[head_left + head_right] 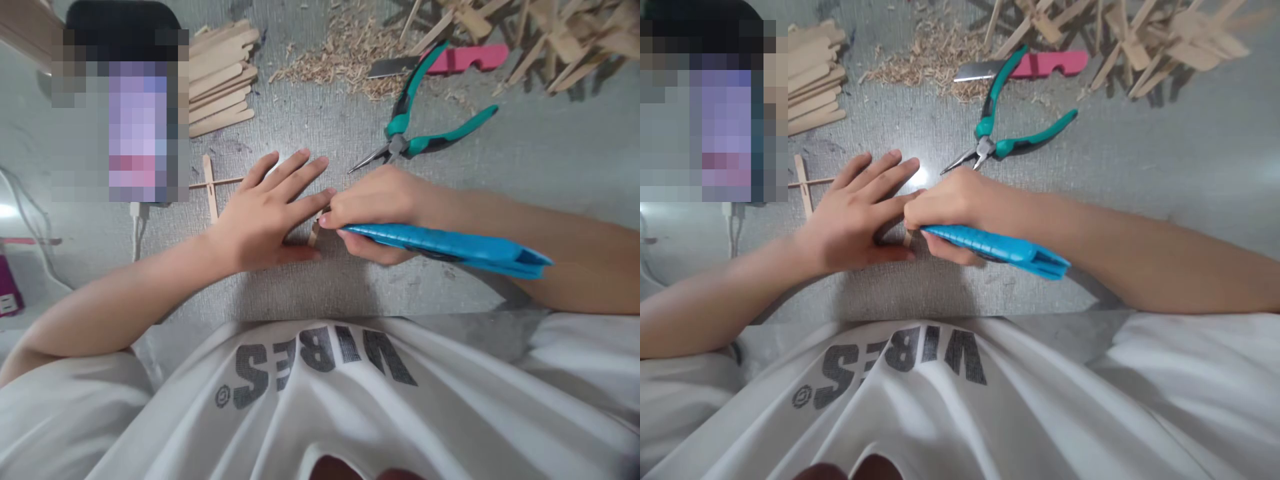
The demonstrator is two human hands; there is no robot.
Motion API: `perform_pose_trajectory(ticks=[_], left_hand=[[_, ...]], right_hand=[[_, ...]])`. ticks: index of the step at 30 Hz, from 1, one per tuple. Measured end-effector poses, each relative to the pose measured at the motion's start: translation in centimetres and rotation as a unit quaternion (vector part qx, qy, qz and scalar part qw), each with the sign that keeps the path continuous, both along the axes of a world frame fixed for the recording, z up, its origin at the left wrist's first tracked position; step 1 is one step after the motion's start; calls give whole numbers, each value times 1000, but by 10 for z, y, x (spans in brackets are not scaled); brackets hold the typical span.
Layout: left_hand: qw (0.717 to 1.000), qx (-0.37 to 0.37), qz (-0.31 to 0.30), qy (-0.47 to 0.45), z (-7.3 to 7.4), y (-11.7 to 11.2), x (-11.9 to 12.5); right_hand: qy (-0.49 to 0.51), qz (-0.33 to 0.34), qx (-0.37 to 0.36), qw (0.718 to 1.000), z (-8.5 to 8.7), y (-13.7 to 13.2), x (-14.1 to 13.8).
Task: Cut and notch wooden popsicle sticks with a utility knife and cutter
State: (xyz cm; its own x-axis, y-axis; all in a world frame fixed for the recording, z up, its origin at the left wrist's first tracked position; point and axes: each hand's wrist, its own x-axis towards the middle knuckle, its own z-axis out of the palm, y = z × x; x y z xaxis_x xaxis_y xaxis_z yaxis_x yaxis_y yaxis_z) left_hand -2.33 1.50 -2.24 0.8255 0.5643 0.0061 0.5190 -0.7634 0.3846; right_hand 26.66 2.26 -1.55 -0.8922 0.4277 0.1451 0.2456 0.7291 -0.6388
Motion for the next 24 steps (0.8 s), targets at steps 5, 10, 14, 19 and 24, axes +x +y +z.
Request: perform_pose_trajectory(ticks=[5,10,14,19,24], left_hand=[[1000,7,-1,-3,-4,4,-3],[1000,8,6,2,-2,4,-2],[1000,5,13,5,-1,3,-1],[1000,4,13,11,-1,3,-1],[1000,10,6,21,3,2,0]], right_hand=[[88,14,34,995,-8,4,0],[100,-8,75,992,-15,4,3],[136,-58,97,984,-14,0,10],[137,-101,72,983,-15,-3,12],[136,-46,35,989,-11,1,5]])
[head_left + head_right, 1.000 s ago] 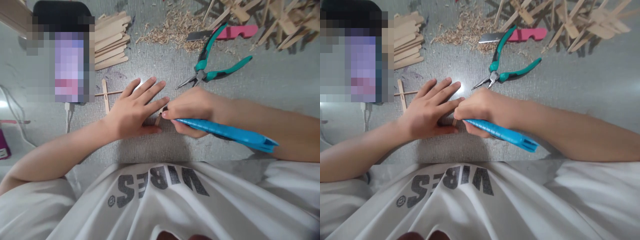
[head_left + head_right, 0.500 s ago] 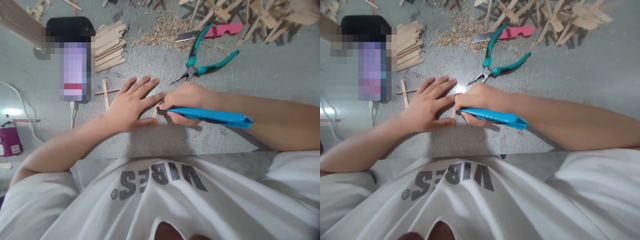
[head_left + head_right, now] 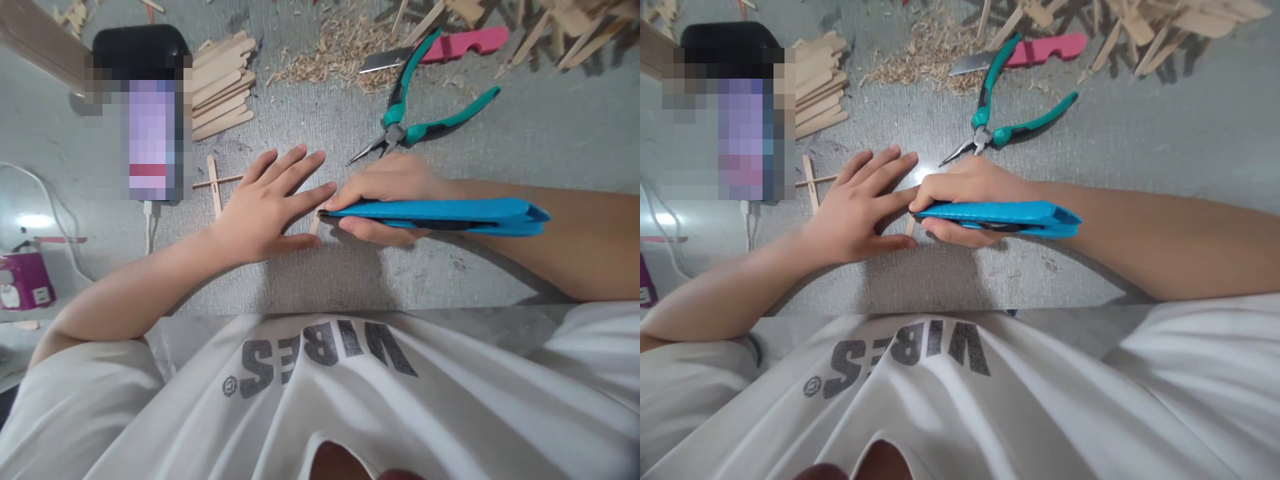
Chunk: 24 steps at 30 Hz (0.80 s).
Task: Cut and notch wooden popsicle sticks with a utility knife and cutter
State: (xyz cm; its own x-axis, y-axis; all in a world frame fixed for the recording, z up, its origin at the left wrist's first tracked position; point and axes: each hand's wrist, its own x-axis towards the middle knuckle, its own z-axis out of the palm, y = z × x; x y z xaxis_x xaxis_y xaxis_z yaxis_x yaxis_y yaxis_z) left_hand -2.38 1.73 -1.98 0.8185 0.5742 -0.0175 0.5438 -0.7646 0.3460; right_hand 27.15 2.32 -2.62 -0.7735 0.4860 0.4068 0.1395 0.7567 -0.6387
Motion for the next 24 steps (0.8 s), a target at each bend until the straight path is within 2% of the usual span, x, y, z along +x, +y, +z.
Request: perform_pose_trajectory(ticks=[6,11,17,24], left_hand=[[1000,2,5,2,0,-2,1],[1000,-7,9,-14,-2,-1,1],[998,-1,41,-50,1,-5,1],[994,52,61,-77,-4,-5,3]], right_hand=[[-43,-17,-46,998,1,-1,1],[-78,-47,-13,996,-5,-6,5],[-49,-50,25,997,-4,-10,4],[-69,-53,-34,996,-5,-13,10]])
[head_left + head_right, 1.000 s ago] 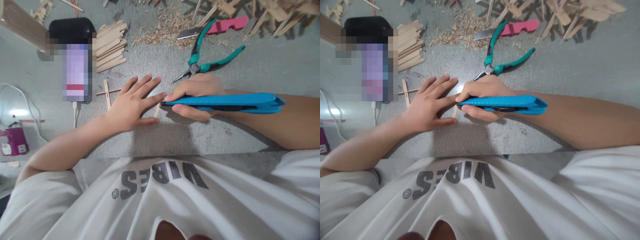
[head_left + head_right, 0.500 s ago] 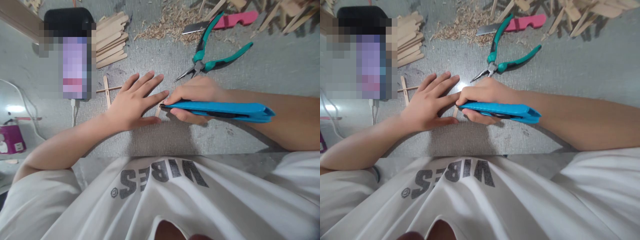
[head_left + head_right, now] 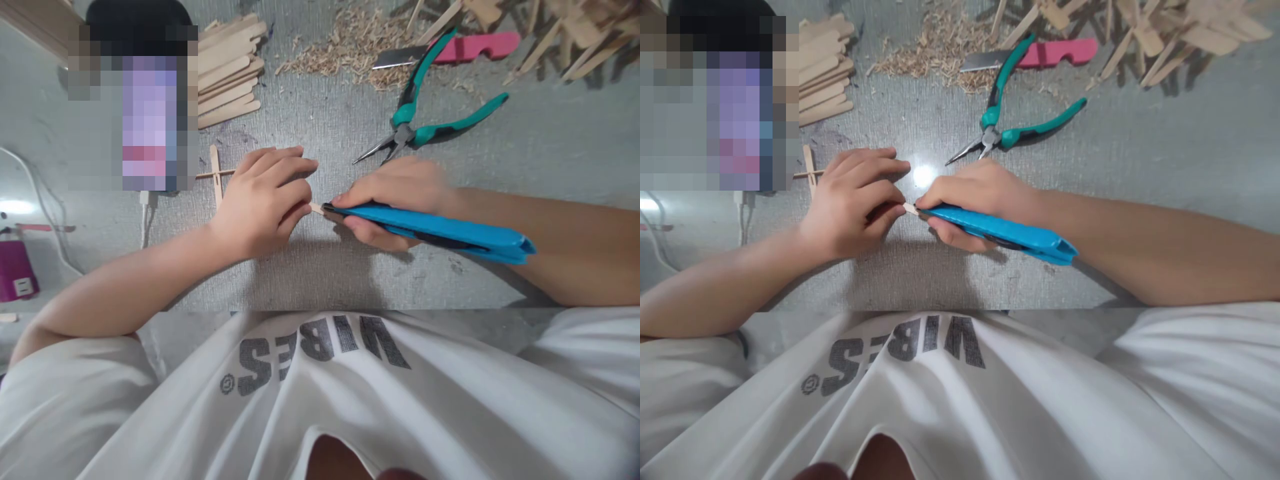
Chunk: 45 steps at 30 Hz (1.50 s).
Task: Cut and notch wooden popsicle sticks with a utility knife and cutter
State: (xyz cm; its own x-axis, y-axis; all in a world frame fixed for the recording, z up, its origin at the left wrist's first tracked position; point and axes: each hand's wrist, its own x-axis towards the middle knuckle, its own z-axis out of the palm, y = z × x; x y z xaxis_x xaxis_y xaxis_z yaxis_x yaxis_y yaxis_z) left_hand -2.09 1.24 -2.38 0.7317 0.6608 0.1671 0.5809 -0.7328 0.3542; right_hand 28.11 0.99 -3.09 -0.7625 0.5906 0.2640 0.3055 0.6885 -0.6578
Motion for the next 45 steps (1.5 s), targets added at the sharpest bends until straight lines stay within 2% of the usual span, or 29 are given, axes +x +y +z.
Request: perform_pose_trajectory(ticks=[4,10,15,20,23,30,34,38,42,45], left_hand=[[1000,18,4,-12,-4,1,0],[998,5,10,-55,-7,1,0],[995,49,-12,-82,-8,2,-1],[997,-6,-3,-78,-9,4,-1],[997,-2,-6,-80,-9,3,-1],[998,-9,14,-62,-2,0,2],[998,2,-3,-61,-4,2,0],[998,8,-2,-66,-7,2,0],[997,26,-7,-73,-12,2,-1],[994,61,-6,-91,-18,2,-1]], right_hand=[[-6,-22,-37,999,1,-2,0],[128,15,63,990,0,5,-13],[104,14,80,991,3,7,-13],[90,14,56,994,2,5,-11],[87,18,44,995,2,6,-11],[99,21,66,993,5,6,-10],[97,18,40,994,3,6,-9],[101,20,45,994,1,6,-9],[111,39,53,992,2,7,-10],[123,66,31,990,2,8,-10]])
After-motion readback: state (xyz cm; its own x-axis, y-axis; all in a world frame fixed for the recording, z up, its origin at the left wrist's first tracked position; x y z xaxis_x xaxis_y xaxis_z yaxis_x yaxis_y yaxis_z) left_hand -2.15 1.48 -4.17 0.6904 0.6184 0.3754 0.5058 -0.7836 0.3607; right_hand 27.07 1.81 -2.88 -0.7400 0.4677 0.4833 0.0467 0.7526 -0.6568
